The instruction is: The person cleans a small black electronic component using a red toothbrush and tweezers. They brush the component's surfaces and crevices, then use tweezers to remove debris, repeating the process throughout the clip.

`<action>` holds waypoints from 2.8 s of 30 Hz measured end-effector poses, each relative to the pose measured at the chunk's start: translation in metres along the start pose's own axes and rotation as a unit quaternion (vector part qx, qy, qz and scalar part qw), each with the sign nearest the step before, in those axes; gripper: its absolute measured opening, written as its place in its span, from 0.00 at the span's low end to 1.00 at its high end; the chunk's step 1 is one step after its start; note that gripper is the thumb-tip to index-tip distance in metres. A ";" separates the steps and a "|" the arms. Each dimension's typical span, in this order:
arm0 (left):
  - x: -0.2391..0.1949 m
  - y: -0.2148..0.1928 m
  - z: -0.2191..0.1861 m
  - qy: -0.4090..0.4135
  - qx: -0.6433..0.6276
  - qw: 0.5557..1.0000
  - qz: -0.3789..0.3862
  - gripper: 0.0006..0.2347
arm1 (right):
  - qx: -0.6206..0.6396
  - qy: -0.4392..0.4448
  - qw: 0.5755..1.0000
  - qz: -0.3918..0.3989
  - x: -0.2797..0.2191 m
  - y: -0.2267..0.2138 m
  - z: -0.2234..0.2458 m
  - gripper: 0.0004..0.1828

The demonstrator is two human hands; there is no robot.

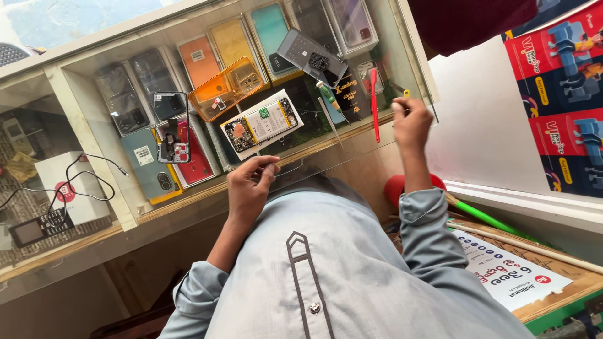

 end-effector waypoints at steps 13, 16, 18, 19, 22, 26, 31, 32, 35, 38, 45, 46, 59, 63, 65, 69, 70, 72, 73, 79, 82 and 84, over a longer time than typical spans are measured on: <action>0.002 0.021 -0.007 0.029 0.004 0.999 0.024 0.06 | 0.025 0.032 0.999 0.029 -0.013 0.004 0.011 0.11; 0.002 0.025 -0.008 0.026 0.006 0.999 0.027 0.06 | -0.040 0.003 0.999 0.019 -0.007 -0.005 0.011 0.12; 0.003 0.030 -0.008 0.022 0.010 0.999 0.033 0.06 | -0.149 -0.110 0.982 -0.033 -0.010 -0.009 0.028 0.13; 0.003 0.031 -0.008 0.022 0.013 0.999 0.035 0.06 | -0.131 -0.109 0.985 -0.006 -0.011 -0.005 0.030 0.13; 0.003 0.038 -0.010 0.024 0.010 0.999 0.040 0.06 | -0.099 -0.113 0.987 0.057 -0.015 0.007 0.035 0.12; 0.003 0.046 -0.012 0.035 0.009 0.998 0.051 0.06 | -0.102 -0.122 0.984 0.074 -0.017 0.013 0.035 0.08; 0.009 0.059 -0.008 0.007 0.013 0.997 0.077 0.05 | -0.068 -0.008 0.990 0.123 -0.005 0.014 0.024 0.06; 0.012 0.065 -0.007 -0.011 -0.003 0.996 0.086 0.05 | -0.042 0.054 0.987 0.146 -0.005 0.013 0.020 0.06; 0.022 0.079 -0.012 -0.034 -0.058 0.993 0.095 0.05 | 0.098 0.125 0.966 0.205 -0.014 0.007 0.037 0.07; 0.030 0.095 -0.030 -0.039 -0.117 0.987 0.103 0.06 | 0.247 0.174 0.915 0.266 -0.039 -0.011 0.065 0.06; 0.032 0.129 -0.085 -0.048 -0.293 0.939 0.172 0.11 | 0.429 0.222 0.814 0.323 -0.093 -0.061 0.118 0.04; 0.030 0.129 -0.092 -0.043 -0.307 0.935 0.172 0.11 | 0.462 0.238 0.788 0.330 -0.097 -0.065 0.121 0.03; 0.013 0.130 -0.139 0.138 -0.313 0.922 0.183 0.15 | 0.638 0.332 0.624 0.306 -0.134 -0.082 0.131 0.07; 0.011 0.134 -0.138 0.136 -0.336 0.917 0.163 0.13 | 0.632 0.333 0.635 0.296 -0.137 -0.085 0.136 0.07; 0.011 0.139 -0.134 0.110 -0.353 0.914 0.166 0.12 | 0.629 0.338 0.634 0.296 -0.138 -0.087 0.135 0.06; 0.011 0.144 -0.133 0.116 -0.324 0.923 0.174 0.12 | 0.612 0.355 0.642 0.296 -0.139 -0.091 0.129 0.05; 0.011 0.145 -0.134 0.117 -0.326 0.922 0.174 0.12 | 0.617 0.350 0.636 0.303 -0.139 -0.092 0.129 0.05; 0.013 0.148 -0.136 0.123 -0.330 0.920 0.173 0.11 | 0.628 0.338 0.626 0.315 -0.137 -0.095 0.130 0.07; 0.013 0.150 -0.138 0.124 -0.332 0.918 0.176 0.11 | 0.630 0.339 0.622 0.319 -0.136 -0.096 0.129 0.07; 0.012 0.162 -0.142 0.123 -0.353 0.910 0.178 0.13 | 0.629 0.354 0.602 0.342 -0.135 -0.097 0.123 0.07; 0.013 0.164 -0.142 0.142 -0.318 0.922 0.169 0.13 | 0.637 0.352 0.590 0.350 -0.132 -0.097 0.122 0.07; 0.012 0.165 -0.141 0.136 -0.326 0.921 0.166 0.12 | 0.637 0.342 0.592 0.357 -0.131 -0.099 0.121 0.08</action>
Point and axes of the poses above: each hand's wrist, its own x-axis towards the middle knuckle, its own y-axis out of the palm, z = x × y, the point moved 7 cm from there along x, towards the middle knuckle, and after that the axes turned 9 degrees about y, right-handed, at the moved point
